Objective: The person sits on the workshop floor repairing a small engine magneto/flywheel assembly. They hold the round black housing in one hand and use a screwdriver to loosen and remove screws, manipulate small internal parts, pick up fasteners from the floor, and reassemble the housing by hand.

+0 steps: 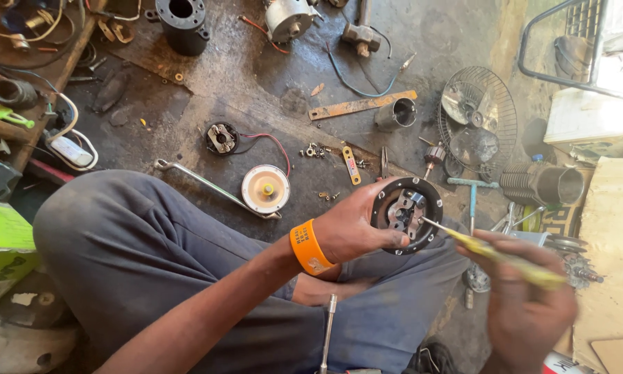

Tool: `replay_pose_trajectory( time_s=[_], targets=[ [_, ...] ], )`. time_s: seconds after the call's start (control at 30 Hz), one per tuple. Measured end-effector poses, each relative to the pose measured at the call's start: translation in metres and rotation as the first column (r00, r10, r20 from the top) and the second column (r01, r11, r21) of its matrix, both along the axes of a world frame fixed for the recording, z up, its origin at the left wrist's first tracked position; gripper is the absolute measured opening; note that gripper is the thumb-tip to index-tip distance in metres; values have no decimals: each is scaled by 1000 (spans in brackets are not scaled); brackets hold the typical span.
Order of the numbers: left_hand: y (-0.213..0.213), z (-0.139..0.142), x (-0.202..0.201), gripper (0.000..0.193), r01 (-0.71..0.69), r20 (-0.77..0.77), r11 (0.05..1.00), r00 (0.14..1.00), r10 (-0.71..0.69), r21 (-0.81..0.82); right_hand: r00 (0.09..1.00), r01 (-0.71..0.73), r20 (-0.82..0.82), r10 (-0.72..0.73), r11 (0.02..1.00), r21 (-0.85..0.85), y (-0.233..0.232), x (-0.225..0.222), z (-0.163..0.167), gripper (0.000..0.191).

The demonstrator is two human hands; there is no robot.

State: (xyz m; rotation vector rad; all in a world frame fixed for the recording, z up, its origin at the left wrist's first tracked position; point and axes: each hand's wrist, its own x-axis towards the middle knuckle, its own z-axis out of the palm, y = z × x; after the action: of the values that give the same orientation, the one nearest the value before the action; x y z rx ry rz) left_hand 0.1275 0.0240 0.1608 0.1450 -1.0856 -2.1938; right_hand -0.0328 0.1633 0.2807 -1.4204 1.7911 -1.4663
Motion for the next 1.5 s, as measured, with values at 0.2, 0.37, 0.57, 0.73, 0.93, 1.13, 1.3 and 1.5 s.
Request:
replay_pose_trajectory(
  time_s=[0.2, 0.37, 0.57, 0.73, 0.93, 1.13, 1.3, 1.5],
  targets=[
    [-3, 1, 4, 60, -32, 88, 999, 996, 32, 1, 904, -76, 401, 151, 978, -196, 1, -28, 11, 14],
    [1, 3, -4, 64, -49, 67, 998, 997, 47, 40, 978, 147, -188, -94, 946, 290, -14, 1, -10, 17],
    [0, 2, -4, 68, -77, 118, 995, 989, 84, -56, 839, 124, -543, 34, 960, 251, -44, 35, -26, 31],
    [0, 2, -6, 68, -40, 210, 999, 977, 40, 0, 884, 209, -466, -47, 929, 304, -48, 36, -33, 28],
    [1, 1, -9, 71, -28, 195, 997, 981, 14, 65, 848, 161, -529, -19, 961, 225, -43, 25, -42, 28],
    [0, 5, -6, 66, -33, 200, 999, 979, 27, 28, 828, 154, -560, -19, 969, 195, -43, 25, -44, 27],
    [2, 9, -3, 65, -69, 278, 996, 957, 81, -50, 813, 142, -582, -29, 979, 149, -41, 25, -48, 25],
    [0, 10, 0, 62, -104, 298, 992, 947, 122, -76, 861, 122, -507, -38, 983, 134, -43, 26, -57, 40]
  ],
)
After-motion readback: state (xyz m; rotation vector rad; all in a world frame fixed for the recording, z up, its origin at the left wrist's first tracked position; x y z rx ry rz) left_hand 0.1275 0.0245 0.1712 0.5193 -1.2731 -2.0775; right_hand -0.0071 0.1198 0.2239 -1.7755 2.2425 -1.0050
